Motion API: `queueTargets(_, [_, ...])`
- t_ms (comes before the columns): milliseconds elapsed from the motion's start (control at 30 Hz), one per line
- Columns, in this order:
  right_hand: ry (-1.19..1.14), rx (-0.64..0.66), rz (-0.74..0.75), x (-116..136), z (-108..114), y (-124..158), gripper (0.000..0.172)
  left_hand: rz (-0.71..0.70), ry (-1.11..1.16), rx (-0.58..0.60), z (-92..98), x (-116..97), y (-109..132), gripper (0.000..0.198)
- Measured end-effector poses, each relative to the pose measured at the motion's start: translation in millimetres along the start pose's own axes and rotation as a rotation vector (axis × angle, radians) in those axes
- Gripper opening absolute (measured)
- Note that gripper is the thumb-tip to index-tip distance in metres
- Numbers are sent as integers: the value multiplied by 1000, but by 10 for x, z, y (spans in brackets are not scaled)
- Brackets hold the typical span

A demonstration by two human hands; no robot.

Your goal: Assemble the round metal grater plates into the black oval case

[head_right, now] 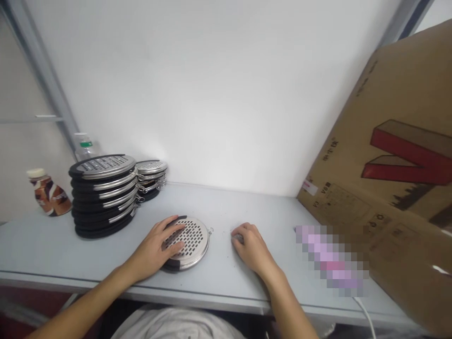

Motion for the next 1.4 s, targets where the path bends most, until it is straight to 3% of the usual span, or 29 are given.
queueTargets(500, [40,-32,27,39,14,1,23,52,47,10,-25,107,-31,53])
queueTargets(667, [-97,-124,29,343,97,68,25,56,66,-9,-42,136,-41,50])
queueTargets(767, [-234,-61,73,616,8,147,27,52,45,-48,-43,153,-40,47])
queueTargets(867, [-287,50,176,825,-194,233,50,42,82,-58,-36,150,-35,47])
queueTargets(967, [-348,21,195,818,-331,247,61,33,202,-59,-7,147,-35,50])
queueTargets(1167, [-770,-94,-64,494,-368,110,41,-15,410,-48,-4,90,-20,60])
queueTargets(1300, [-1005,-139,-281,336,-331,75,43,56,417,-44,-27,73,-2,60])
queueTargets(1400, [-1033,-150,-382,303,-329,92,49,70,555,-75,-10,58,-17,63])
Point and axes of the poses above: each hand's wrist, its own y-axis away from the middle knuckle, its own z-axis out of the back of the hand, x = y × z, the point moved 8 cm from there along -y, towards the middle knuckle, and after that the axes turned 4 degrees about -x, right-handed, at the moved point
